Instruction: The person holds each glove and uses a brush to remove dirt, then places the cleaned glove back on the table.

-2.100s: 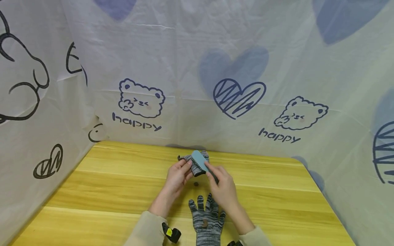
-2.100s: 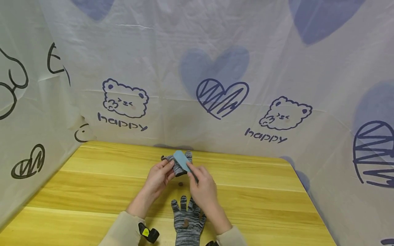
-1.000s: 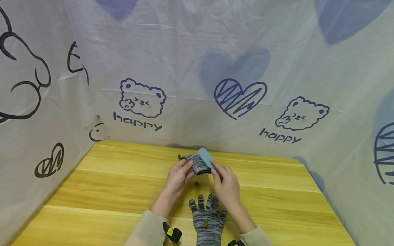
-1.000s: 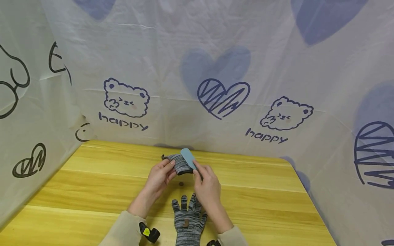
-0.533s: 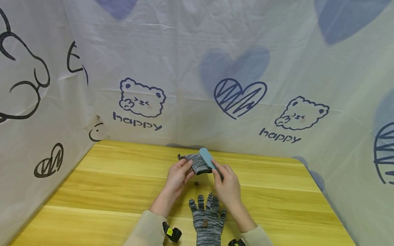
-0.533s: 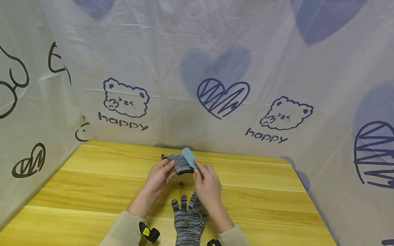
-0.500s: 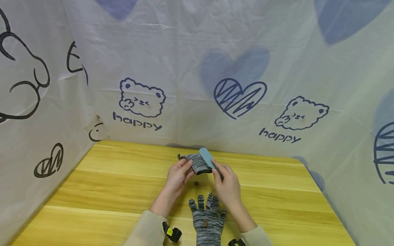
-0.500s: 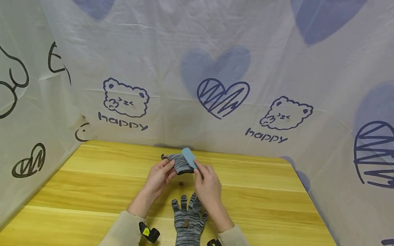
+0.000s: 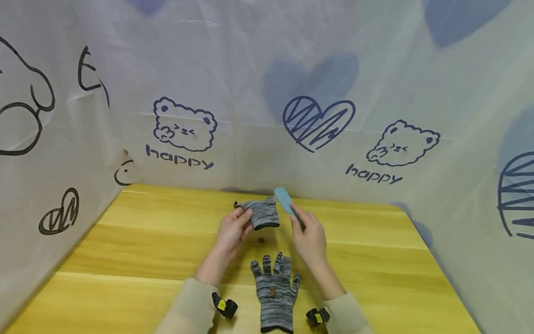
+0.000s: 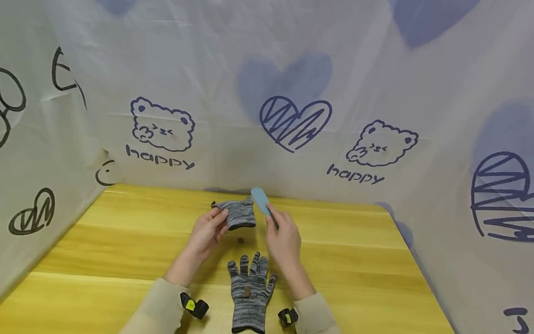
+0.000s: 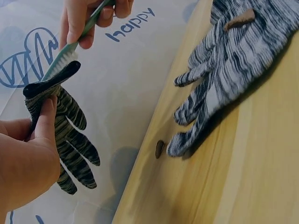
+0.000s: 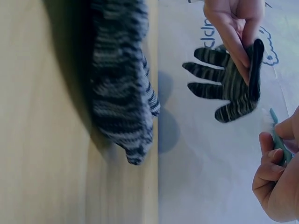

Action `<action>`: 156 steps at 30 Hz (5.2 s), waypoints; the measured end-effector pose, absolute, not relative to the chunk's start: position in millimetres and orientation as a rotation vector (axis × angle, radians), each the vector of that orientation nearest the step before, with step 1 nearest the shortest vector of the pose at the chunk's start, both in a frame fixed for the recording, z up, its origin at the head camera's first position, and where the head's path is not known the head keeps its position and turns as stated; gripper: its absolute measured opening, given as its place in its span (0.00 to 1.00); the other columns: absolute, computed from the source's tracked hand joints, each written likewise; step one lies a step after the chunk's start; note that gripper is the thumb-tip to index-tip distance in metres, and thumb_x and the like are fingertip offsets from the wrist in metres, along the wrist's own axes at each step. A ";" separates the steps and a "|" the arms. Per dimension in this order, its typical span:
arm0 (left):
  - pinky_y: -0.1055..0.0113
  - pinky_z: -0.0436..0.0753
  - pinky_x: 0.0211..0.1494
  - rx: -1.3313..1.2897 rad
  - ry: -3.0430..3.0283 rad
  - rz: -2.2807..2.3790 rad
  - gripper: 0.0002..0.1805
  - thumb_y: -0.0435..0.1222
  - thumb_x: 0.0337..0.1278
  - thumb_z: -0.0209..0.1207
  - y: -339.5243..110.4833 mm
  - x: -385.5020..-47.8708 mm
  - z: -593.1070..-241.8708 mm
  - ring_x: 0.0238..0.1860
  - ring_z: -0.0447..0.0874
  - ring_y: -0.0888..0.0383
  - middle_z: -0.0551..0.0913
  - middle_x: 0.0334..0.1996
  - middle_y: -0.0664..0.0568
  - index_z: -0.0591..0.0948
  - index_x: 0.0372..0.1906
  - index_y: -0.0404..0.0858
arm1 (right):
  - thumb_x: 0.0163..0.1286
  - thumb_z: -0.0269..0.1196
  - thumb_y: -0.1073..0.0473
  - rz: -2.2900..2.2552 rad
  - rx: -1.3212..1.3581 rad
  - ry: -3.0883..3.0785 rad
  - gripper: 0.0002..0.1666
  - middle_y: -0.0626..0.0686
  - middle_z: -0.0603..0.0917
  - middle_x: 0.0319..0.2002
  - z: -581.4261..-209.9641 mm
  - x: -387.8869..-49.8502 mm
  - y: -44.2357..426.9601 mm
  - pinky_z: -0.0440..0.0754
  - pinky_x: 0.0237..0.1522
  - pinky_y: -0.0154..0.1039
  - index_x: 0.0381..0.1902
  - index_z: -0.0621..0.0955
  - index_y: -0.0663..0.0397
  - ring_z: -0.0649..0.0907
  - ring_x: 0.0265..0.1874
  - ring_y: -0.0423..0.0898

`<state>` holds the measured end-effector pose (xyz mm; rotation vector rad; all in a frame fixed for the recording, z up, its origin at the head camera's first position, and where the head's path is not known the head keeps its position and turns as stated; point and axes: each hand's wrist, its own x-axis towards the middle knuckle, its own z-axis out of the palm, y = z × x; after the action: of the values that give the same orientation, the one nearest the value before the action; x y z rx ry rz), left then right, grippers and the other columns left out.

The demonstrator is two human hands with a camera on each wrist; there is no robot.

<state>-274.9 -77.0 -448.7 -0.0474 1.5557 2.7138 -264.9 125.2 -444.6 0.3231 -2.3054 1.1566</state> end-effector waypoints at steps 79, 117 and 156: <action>0.61 0.86 0.27 0.219 2.429 1.343 0.12 0.34 0.70 0.64 -225.1 -178.7 -467.3 0.22 0.81 0.56 0.81 0.22 0.48 0.81 0.29 0.32 | 0.75 0.65 0.63 1.258 0.312 -2.389 0.22 0.61 0.87 0.47 -444.1 -272.9 139.8 0.79 0.37 0.46 0.66 0.83 0.54 0.83 0.38 0.55; 0.57 0.90 0.42 -0.118 2.437 1.945 0.24 0.41 0.75 0.62 -167.3 -170.5 -445.5 0.45 0.88 0.47 0.84 0.54 0.36 0.77 0.66 0.29 | 0.74 0.66 0.67 1.366 0.391 -2.144 0.21 0.56 0.86 0.42 -435.6 -221.2 174.7 0.68 0.24 0.25 0.63 0.84 0.55 0.73 0.26 0.40; 0.56 0.81 0.42 0.541 2.678 0.940 0.24 0.42 0.51 0.78 -79.9 -189.0 -471.0 0.41 0.76 0.57 0.78 0.40 0.54 0.86 0.56 0.46 | 0.77 0.64 0.62 1.329 0.321 -2.682 0.20 0.53 0.85 0.44 -462.8 -220.5 219.5 0.70 0.24 0.33 0.63 0.85 0.46 0.70 0.24 0.42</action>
<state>-189.0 -79.9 -471.0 0.5409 2.6784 0.9397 -220.5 219.5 -462.8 0.3207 -2.6821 1.3290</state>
